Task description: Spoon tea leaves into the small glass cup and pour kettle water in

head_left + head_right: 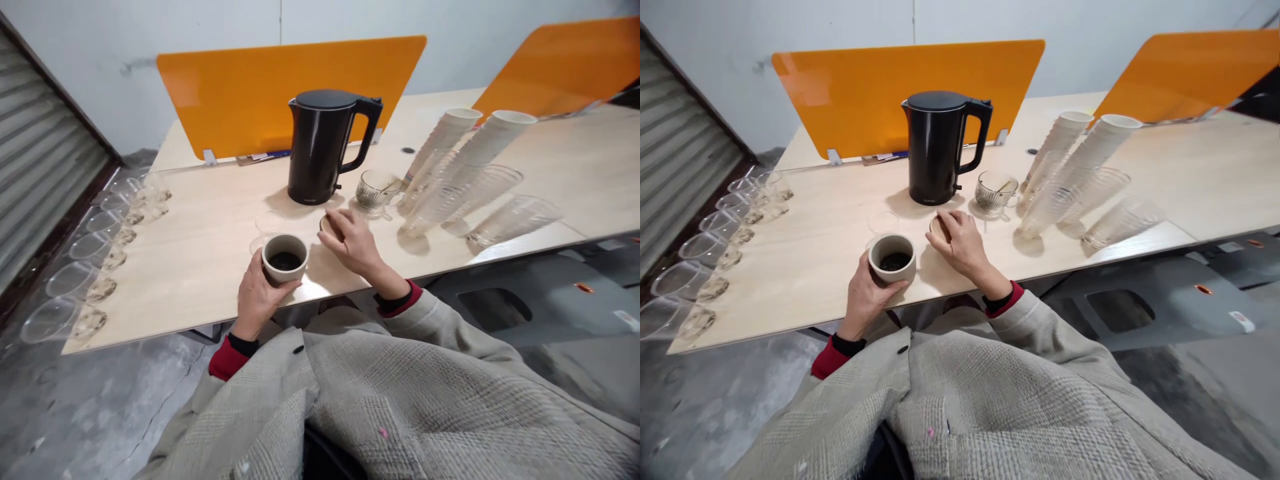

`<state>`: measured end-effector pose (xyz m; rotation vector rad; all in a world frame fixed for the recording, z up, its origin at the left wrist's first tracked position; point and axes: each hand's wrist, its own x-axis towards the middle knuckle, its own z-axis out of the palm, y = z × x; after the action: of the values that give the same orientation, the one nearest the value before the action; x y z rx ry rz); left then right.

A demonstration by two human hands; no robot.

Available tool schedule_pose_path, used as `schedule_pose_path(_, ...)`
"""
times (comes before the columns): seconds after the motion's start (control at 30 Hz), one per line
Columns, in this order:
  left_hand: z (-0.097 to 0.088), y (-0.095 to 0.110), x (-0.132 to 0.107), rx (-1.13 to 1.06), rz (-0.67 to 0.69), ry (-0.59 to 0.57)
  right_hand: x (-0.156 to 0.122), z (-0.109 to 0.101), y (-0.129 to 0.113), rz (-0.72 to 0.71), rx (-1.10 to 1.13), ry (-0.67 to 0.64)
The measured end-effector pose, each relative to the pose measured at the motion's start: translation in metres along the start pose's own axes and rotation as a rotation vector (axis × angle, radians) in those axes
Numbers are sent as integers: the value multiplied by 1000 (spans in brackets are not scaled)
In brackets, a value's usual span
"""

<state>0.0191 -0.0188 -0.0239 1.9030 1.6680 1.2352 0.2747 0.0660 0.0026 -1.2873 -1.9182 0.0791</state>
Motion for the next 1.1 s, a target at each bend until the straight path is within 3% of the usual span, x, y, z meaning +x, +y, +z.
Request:
schedule_pose_path(0.13, 0, -1, 0, 18, -8, 20, -19, 5, 28, 31, -221, -208)
schedule_pose_path(0.23, -2, -1, 1, 18, -19, 13, -28, 6, 34, 21, -218, -247)
schedule_pose_path(0.33, -4, 0, 2, 23, -28, -6, -25, -5, 40, 42, -115, -128)
schedule_pose_path(0.47, -5, 0, 2, 33, -42, -22, 2, -32, 60, 275, 4, 269)
schedule_pose_path(0.53, -5, 0, 2, 32, -42, -22, 22, -42, 74, 361, -3, 363)
schedule_pose_path(0.77, -5, -2, 2, 30, -27, -20, 76, -37, 107, 531, -138, 289)
schedule_pose_path(1.1, -4, -7, 0, 56, -14, -16, 78, -39, 108, 463, -4, 400)
